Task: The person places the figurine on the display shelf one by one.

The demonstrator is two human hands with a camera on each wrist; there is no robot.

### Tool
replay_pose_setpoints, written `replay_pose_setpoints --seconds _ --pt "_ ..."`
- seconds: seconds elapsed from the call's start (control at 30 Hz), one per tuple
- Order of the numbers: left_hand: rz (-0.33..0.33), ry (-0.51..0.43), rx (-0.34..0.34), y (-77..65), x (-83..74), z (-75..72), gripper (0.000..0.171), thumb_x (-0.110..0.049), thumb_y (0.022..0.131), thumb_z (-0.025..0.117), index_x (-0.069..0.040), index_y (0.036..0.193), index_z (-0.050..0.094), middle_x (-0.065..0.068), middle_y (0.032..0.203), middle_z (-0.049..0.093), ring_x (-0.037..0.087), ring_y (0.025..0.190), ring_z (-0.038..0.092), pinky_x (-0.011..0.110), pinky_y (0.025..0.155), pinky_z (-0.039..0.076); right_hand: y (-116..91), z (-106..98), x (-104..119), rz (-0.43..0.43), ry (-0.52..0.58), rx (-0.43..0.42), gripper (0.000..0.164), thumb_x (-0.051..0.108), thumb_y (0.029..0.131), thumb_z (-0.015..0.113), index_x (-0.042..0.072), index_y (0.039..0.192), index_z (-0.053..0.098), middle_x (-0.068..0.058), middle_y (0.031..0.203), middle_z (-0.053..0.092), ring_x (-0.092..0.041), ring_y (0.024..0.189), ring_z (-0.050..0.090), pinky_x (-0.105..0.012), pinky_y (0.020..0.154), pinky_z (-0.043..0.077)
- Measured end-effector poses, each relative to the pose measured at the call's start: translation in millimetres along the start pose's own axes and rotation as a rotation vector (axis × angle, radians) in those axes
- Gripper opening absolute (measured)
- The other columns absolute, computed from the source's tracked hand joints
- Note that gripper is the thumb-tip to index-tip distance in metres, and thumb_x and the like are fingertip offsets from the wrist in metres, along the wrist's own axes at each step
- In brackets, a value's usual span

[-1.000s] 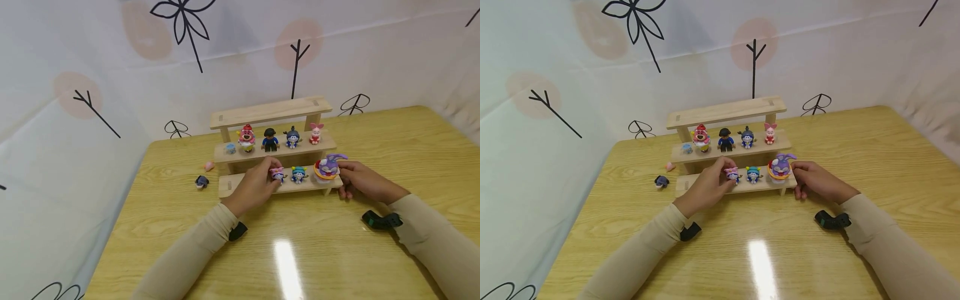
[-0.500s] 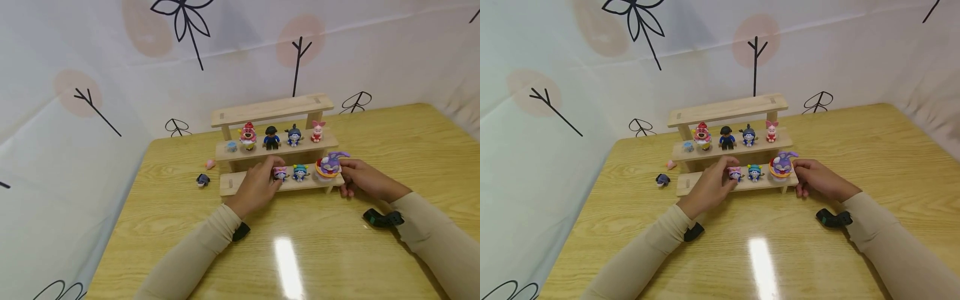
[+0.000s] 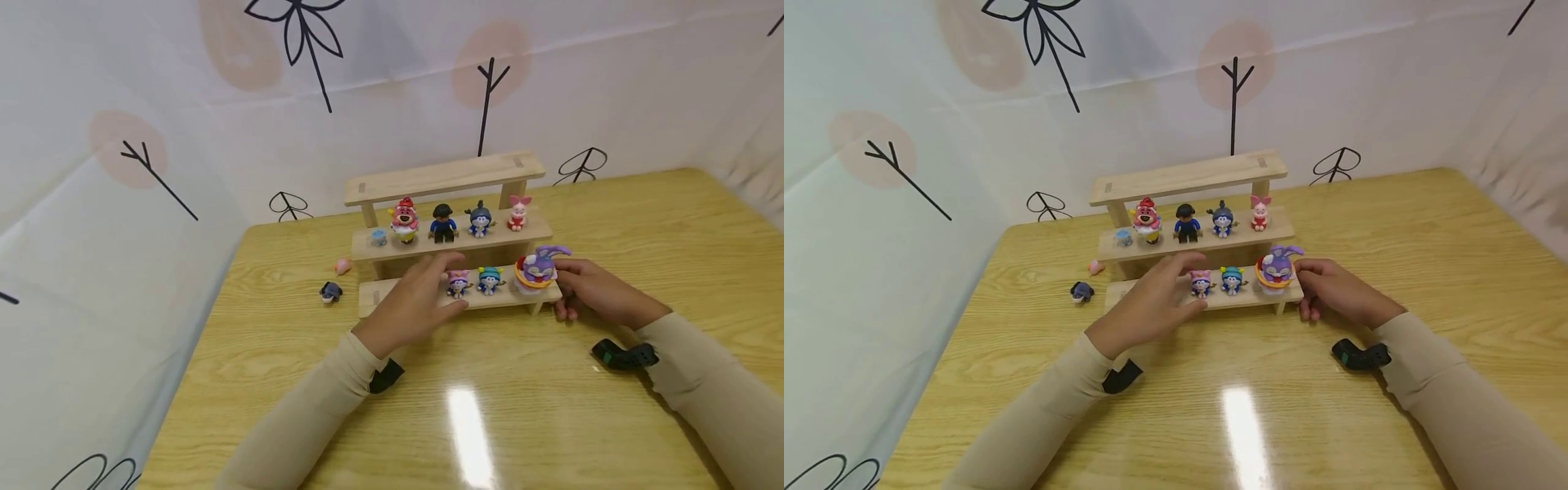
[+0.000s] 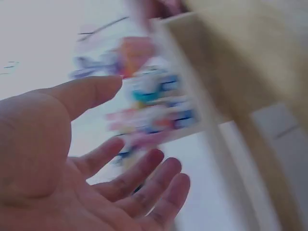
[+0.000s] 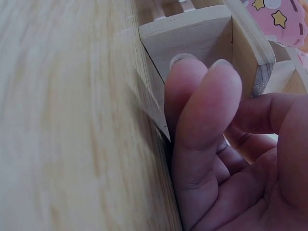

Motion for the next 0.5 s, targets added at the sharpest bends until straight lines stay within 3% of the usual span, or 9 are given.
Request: replay_pose_setpoints --seconds 0.07,0.2,0.37,0.5 --pt "-0.004 -0.033 -0.002 -4.9 -7.8 -11.4 0.057 -0.036 0.096 0.068 -0.022 0.146 0.045 -0.002 0.140 0.056 0.016 0.129 0.054 0.038 0.107 0.048 0.0 -1.1 1.7 0.005 -0.015 -0.002 0.037 0.034 0.112 0.026 0.013 0.132 0.048 -0.013 0.075 0.065 -0.021 0.061 0.061 -0.037 0.057 0.057" --pt "0.044 -0.142 -0.089 -10.8 -14.0 -33.5 0.039 -0.030 0.100 0.063 -0.019 0.137 0.056 -0.001 0.128 0.064 0.014 0.118 0.061 0.033 0.101 0.052 0.0 -1.6 3.4 0.008 -0.026 -0.008 0.037 0.033 0.112 0.026 0.012 0.131 0.049 -0.012 0.074 0.065 -0.020 0.061 0.061 -0.036 0.057 0.056" --pt "0.129 -0.275 -0.318 -13.0 -5.9 -61.0 0.025 -0.017 0.101 0.060 -0.009 0.125 0.063 0.004 0.109 0.068 0.012 0.099 0.064 0.027 0.085 0.056 -1.1 -0.5 0.9 -0.004 -0.023 -0.010 0.033 0.030 0.112 0.025 0.017 0.128 0.051 -0.012 0.075 0.066 -0.021 0.061 0.061 -0.036 0.056 0.056" --pt "0.177 -0.319 -0.541 -19.4 5.1 -82.2 0.021 -0.013 0.100 0.057 -0.004 0.118 0.065 0.010 0.109 0.068 0.016 0.101 0.061 0.032 0.082 0.052 -0.1 0.5 -0.9 -0.019 -0.018 -0.013 0.031 0.032 0.112 0.026 0.024 0.127 0.052 -0.012 0.075 0.065 -0.020 0.061 0.061 -0.036 0.055 0.056"
Point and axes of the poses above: each hand's wrist, its own y-axis towards the middle knuckle, its own z-axis out of the palm, x = y × z, the point moved 5 cm from there along y, towards the middle knuckle
